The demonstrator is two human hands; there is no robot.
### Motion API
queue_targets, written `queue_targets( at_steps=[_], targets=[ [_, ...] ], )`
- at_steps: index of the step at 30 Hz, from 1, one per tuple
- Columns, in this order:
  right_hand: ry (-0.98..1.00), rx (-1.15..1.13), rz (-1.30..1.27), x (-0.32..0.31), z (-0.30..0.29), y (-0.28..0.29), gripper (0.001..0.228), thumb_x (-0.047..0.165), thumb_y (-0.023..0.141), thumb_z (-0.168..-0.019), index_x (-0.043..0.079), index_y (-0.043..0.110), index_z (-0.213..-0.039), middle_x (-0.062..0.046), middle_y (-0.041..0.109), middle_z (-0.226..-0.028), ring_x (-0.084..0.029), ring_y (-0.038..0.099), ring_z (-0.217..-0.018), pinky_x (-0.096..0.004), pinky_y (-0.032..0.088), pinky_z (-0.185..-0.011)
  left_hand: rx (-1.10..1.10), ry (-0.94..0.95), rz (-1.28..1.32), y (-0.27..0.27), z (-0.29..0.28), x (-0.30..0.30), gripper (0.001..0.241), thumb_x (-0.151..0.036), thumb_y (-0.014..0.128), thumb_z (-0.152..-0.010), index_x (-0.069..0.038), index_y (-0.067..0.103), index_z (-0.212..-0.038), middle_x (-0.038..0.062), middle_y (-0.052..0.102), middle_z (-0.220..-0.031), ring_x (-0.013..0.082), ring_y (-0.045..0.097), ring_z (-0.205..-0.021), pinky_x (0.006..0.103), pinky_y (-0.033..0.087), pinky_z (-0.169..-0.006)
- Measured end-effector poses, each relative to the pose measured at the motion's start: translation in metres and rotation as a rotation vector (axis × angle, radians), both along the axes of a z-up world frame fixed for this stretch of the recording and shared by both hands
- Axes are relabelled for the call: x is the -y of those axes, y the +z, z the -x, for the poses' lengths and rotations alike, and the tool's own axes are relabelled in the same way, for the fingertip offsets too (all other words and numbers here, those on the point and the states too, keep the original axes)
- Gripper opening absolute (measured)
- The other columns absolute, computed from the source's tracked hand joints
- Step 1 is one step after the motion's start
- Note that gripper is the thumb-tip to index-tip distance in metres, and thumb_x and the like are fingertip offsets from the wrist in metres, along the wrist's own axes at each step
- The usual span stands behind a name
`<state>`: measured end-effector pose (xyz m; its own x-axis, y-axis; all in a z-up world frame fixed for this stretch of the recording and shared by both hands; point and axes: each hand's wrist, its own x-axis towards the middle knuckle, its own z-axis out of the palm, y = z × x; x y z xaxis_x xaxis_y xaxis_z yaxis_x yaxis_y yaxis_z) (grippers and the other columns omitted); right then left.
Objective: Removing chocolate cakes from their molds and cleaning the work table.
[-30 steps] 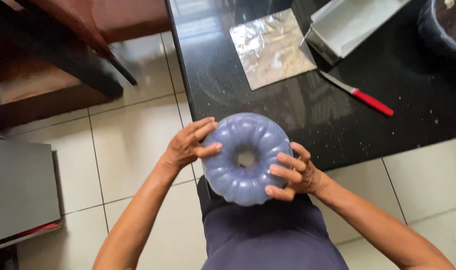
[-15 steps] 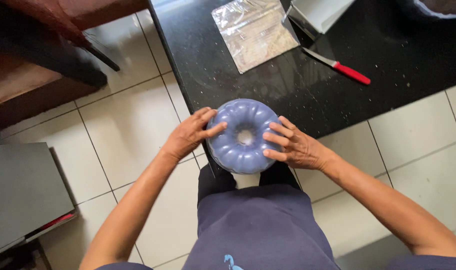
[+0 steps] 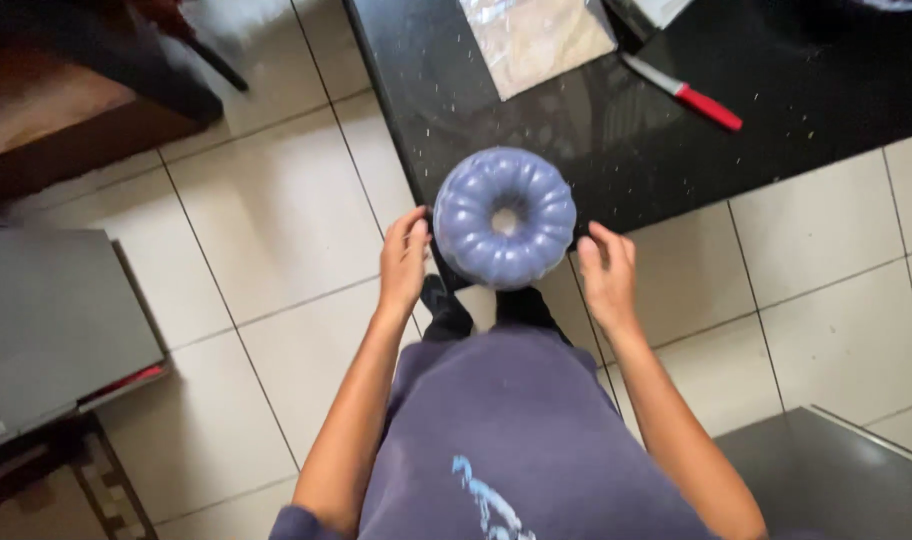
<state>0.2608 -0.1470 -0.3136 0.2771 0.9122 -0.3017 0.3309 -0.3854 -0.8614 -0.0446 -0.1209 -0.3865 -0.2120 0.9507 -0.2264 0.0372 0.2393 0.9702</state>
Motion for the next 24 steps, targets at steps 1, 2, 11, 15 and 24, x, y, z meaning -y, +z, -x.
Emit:
queue_targets(
  at_steps=[1, 2, 11, 15, 24],
  targets=[
    [0.001, 0.003, 0.014, 0.002, 0.002, -0.011, 0.045, 0.036, 0.058, -0.101, 0.008, 0.062, -0.136, -0.011, 0.051, -0.131, -0.019, 0.059, -0.104, -0.035, 0.054, -0.089, 0.003, 0.001, 0.014, 0.006, -0.005, 0.004, 0.036, -0.020, 0.052, -0.104, -0.005, 0.058, -0.136, 0.011, 0.062, -0.126, 0.0201, 0.065, -0.103, 0.0304, 0.054, -0.090],
    [0.052, 0.107, -0.081, 0.004, 0.002, -0.021, 0.050, 0.038, 0.061, -0.102, 0.005, 0.060, -0.139, -0.012, 0.051, -0.132, -0.018, 0.060, -0.103, -0.035, 0.053, -0.091, -0.115, -0.034, 0.018, 0.012, -0.011, 0.006, 0.037, -0.026, 0.054, -0.106, -0.004, 0.062, -0.135, 0.013, 0.063, -0.125, 0.0210, 0.064, -0.106, 0.0317, 0.052, -0.093],
    [0.050, 0.131, -0.026, -0.013, 0.031, -0.017, 0.080, 0.053, 0.078, -0.085, 0.002, 0.056, -0.143, -0.019, 0.046, -0.134, -0.023, 0.058, -0.110, -0.034, 0.052, -0.096, -0.141, -0.094, 0.243, 0.067, -0.025, -0.025, 0.073, -0.052, 0.080, -0.081, 0.005, 0.063, -0.124, 0.011, 0.072, -0.098, 0.0170, 0.070, -0.087, 0.0280, 0.057, -0.077],
    [0.026, 0.141, 0.005, -0.019, 0.031, -0.018, 0.086, 0.052, 0.085, -0.079, -0.002, 0.058, -0.140, -0.021, 0.050, -0.133, -0.024, 0.059, -0.117, -0.036, 0.052, -0.099, 0.068, -0.131, 0.337, 0.070, -0.024, -0.030, 0.068, -0.043, 0.087, -0.075, 0.006, 0.066, -0.118, 0.007, 0.072, -0.086, 0.0114, 0.067, -0.071, 0.0249, 0.056, -0.065],
    [-0.043, -0.203, 0.106, -0.025, 0.031, 0.007, 0.103, 0.051, 0.090, -0.065, -0.005, 0.044, -0.137, -0.015, 0.054, -0.126, -0.021, 0.063, -0.112, -0.036, 0.059, -0.095, 0.047, -0.115, 0.352, 0.062, -0.022, -0.029, 0.077, -0.046, 0.089, -0.073, 0.003, 0.058, -0.124, 0.002, 0.063, -0.091, 0.0092, 0.062, -0.078, 0.0237, 0.055, -0.071]
  ],
)
